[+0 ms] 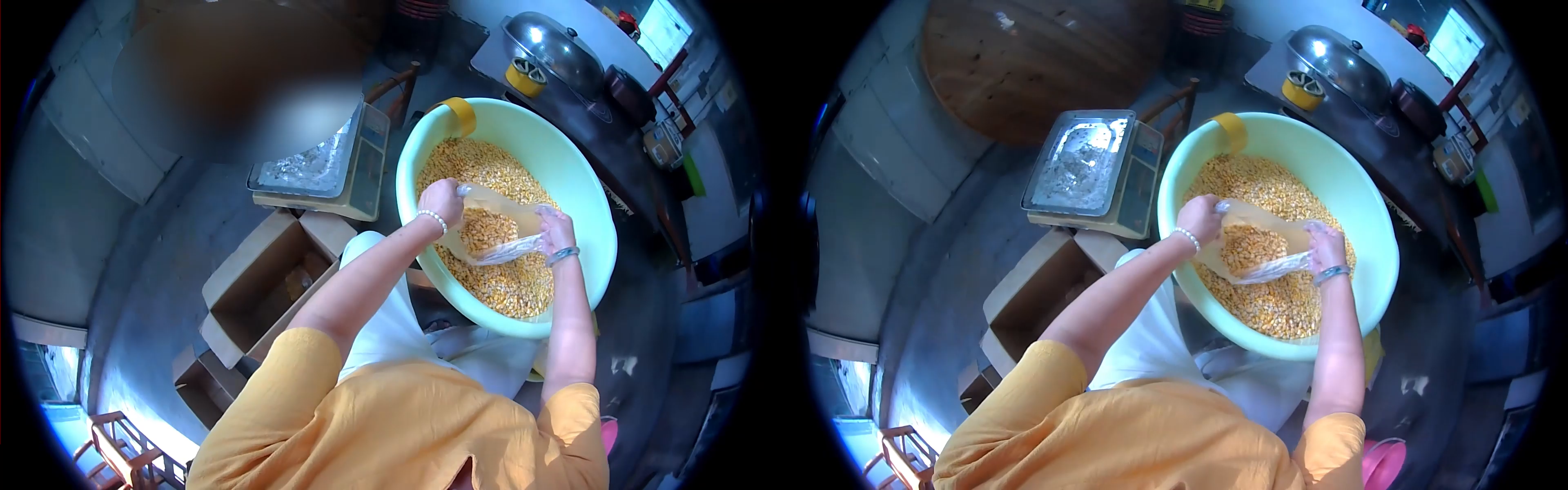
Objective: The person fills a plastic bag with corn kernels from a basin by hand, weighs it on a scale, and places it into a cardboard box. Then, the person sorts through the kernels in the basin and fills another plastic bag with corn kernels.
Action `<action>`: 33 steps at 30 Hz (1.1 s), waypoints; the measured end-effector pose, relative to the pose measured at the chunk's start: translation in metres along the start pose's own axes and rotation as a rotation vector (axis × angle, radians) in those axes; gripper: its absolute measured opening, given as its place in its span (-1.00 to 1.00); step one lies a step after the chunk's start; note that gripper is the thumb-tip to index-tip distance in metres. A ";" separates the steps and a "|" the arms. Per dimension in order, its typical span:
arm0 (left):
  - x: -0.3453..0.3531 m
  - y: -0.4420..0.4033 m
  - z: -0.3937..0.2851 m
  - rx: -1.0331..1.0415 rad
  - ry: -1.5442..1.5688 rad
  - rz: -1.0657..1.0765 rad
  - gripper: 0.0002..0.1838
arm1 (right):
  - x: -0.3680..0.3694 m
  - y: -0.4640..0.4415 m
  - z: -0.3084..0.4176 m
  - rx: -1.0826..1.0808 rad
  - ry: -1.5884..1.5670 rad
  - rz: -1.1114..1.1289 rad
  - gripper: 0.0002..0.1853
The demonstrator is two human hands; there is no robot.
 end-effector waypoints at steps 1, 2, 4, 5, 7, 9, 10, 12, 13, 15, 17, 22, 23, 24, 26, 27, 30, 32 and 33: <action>0.001 -0.002 0.001 -0.076 0.154 0.008 -0.86 | -0.001 0.006 0.022 0.015 -0.027 0.051 -0.94; 0.000 -0.003 0.000 -0.150 0.307 0.017 -0.85 | 0.004 0.012 0.045 0.010 0.006 0.030 -0.95; -0.002 -0.003 -0.001 -0.261 0.613 0.020 -0.82 | 0.015 0.017 0.079 -0.059 0.032 0.033 -0.94; -0.005 -0.004 -0.003 -0.275 0.688 0.017 -0.83 | 0.020 0.017 0.095 -0.092 0.045 0.036 -0.94; -0.024 -0.001 -0.020 -0.304 0.831 0.008 -0.85 | 0.029 0.012 0.122 -0.125 0.119 0.054 -0.93; -0.048 -0.002 -0.032 -0.300 0.967 -0.024 -0.86 | 0.040 0.003 0.150 -0.153 0.186 0.092 -0.92; -0.063 -0.001 -0.038 -0.291 1.024 -0.048 -0.86 | 0.055 0.006 0.169 -0.180 0.206 0.116 -0.92; -0.097 -0.002 -0.046 -0.270 1.103 -0.111 -0.86 | 0.093 0.009 0.206 -0.234 0.231 0.204 -0.90; -0.115 -0.005 -0.044 -0.251 1.133 -0.134 -0.86 | 0.113 0.003 0.217 -0.257 0.244 0.255 -0.90; -0.150 -0.008 -0.031 -0.218 1.102 -0.215 -0.87 | 0.153 -0.013 0.234 -0.298 0.259 0.355 -0.90; -0.181 -0.009 -0.016 -0.203 1.151 -0.316 -0.86 | 0.202 -0.029 0.241 -0.325 0.243 0.415 -0.89; -0.243 -0.013 0.038 -0.188 1.121 -0.534 -0.90 | 0.322 -0.065 0.248 -0.284 0.458 0.461 -0.86; -0.250 -0.015 0.051 -0.183 1.144 -0.599 -0.91 | 0.344 -0.073 0.246 -0.275 0.483 0.451 -0.85; -0.256 -0.017 0.063 -0.192 1.142 -0.654 -0.91 | 0.364 -0.078 0.245 -0.284 0.484 0.462 -0.86; -0.267 -0.019 0.080 -0.243 1.095 -0.704 -0.91 | 0.398 -0.086 0.245 -0.293 0.511 0.449 -0.86; -0.272 -0.020 0.088 -0.267 1.071 -0.730 -0.91 | 0.412 -0.092 0.243 -0.300 0.542 0.431 -0.86; -0.273 -0.028 0.116 -0.309 1.088 -0.809 -0.92 | 0.447 -0.118 0.231 -0.314 0.558 0.402 -0.81; -0.273 -0.034 0.130 -0.334 1.082 -0.825 -0.92 | 0.467 -0.143 0.222 -0.413 0.599 0.362 -0.87; -0.273 -0.039 0.141 -0.320 1.070 -0.840 -0.91 | 0.474 -0.154 0.219 -0.457 0.618 0.341 -0.87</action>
Point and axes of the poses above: each hand's wrist, its own y-axis away from the middle knuckle, its own x-axis out of the palm, z = x × y, the point moved 4 cm from there along -y, towards the middle knuckle, and after that the axes turned 13 degrees about y, right-handed, at the moved point
